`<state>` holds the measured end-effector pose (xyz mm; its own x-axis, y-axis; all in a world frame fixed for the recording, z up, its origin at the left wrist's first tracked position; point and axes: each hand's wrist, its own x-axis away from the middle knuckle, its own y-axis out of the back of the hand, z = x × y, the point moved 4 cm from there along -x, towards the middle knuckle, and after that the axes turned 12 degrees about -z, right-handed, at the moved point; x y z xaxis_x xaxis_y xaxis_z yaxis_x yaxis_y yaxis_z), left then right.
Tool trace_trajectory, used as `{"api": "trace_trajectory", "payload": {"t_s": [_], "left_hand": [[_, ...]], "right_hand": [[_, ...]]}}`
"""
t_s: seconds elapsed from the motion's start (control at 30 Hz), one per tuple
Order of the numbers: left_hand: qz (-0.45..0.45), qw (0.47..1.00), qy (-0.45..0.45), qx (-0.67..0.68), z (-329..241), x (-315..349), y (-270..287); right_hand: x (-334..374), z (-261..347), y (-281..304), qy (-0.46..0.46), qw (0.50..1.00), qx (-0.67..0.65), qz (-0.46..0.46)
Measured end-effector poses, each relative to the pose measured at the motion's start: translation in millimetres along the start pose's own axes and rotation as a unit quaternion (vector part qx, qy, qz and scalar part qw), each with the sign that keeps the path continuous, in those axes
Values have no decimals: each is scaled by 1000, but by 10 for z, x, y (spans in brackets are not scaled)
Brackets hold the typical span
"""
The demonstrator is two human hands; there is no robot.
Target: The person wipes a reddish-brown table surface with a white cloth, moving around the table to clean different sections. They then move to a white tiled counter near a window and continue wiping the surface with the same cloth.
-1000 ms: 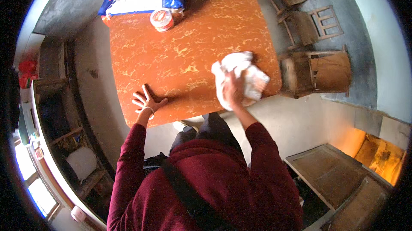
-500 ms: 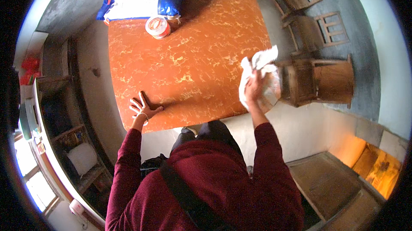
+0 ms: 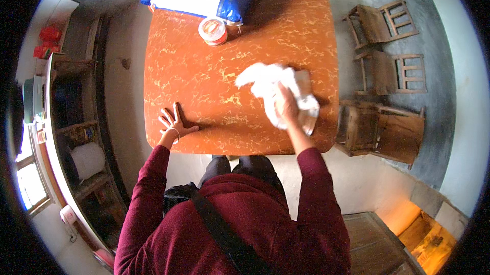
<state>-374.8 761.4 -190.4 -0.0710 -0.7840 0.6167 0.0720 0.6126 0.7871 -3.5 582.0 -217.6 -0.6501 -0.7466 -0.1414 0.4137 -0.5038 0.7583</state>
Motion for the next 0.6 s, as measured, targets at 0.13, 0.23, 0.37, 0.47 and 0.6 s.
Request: {"api": "trace_trajectory", "payload": {"t_s": [0.13, 0.23, 0.37, 0.47, 0.6], "left_hand": [[15, 1000, 10, -5, -14, -41, -18], [9, 1000, 2, -8, -25, -51, -6], [-13, 1000, 3, 4, -4, -34, 8], [12, 999, -19, -37, -27, -122, -22], [-17, 1000, 2, -2, 14, -29, 22]], "right_hand": [[-756, -109, 100, -92, 960, -118, -236], [-738, 325, -462, -251, 912, -319, -52], [-70, 1784, -562, 101, 975, -195, 40], [736, 1598, -1307, 286, 927, -164, 178], [958, 1132, -812, 398, 903, -34, 160]]}}
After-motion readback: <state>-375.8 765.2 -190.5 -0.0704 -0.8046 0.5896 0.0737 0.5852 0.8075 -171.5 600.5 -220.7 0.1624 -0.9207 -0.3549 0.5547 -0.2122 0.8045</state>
